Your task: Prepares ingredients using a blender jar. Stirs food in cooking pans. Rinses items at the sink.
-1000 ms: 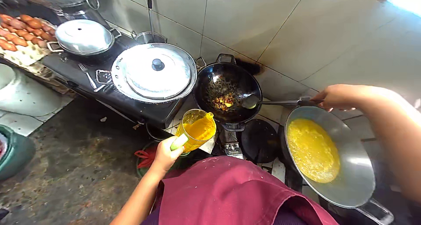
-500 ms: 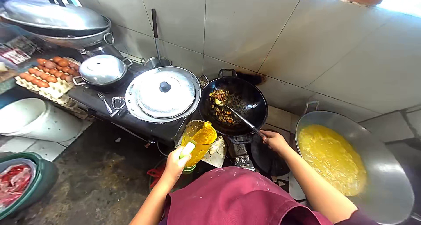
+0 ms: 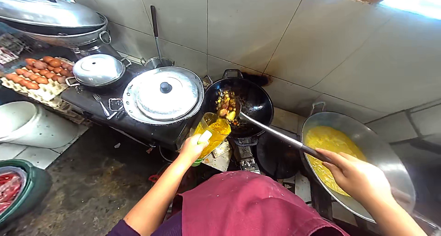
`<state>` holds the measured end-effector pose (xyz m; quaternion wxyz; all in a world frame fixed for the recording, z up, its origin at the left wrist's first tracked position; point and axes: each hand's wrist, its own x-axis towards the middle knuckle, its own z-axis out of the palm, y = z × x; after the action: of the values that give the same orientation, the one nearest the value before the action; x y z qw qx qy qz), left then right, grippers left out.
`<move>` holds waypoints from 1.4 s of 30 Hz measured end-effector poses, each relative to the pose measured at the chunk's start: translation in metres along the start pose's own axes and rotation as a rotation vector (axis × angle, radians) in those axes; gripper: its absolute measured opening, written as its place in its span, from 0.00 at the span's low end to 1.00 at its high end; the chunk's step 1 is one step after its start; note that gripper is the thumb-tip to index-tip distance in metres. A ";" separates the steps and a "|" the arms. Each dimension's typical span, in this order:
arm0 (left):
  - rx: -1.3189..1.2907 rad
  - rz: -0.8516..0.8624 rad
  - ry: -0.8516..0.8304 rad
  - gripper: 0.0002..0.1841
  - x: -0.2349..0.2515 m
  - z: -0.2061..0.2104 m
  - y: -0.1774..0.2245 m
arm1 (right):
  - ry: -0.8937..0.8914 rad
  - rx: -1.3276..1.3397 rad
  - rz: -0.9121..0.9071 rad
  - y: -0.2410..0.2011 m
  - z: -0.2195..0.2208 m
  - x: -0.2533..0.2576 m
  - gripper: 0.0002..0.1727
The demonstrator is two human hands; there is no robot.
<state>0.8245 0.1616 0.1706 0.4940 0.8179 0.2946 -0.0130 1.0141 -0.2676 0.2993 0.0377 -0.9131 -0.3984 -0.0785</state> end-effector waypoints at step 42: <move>-0.339 -0.054 0.101 0.13 -0.077 0.032 -0.130 | -0.914 -0.450 0.229 -0.093 -0.049 0.257 0.25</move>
<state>0.7051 0.1437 0.0740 0.6090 0.7143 0.3387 0.0648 1.1126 -0.0252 0.3930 -0.3287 -0.8775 -0.2449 0.2489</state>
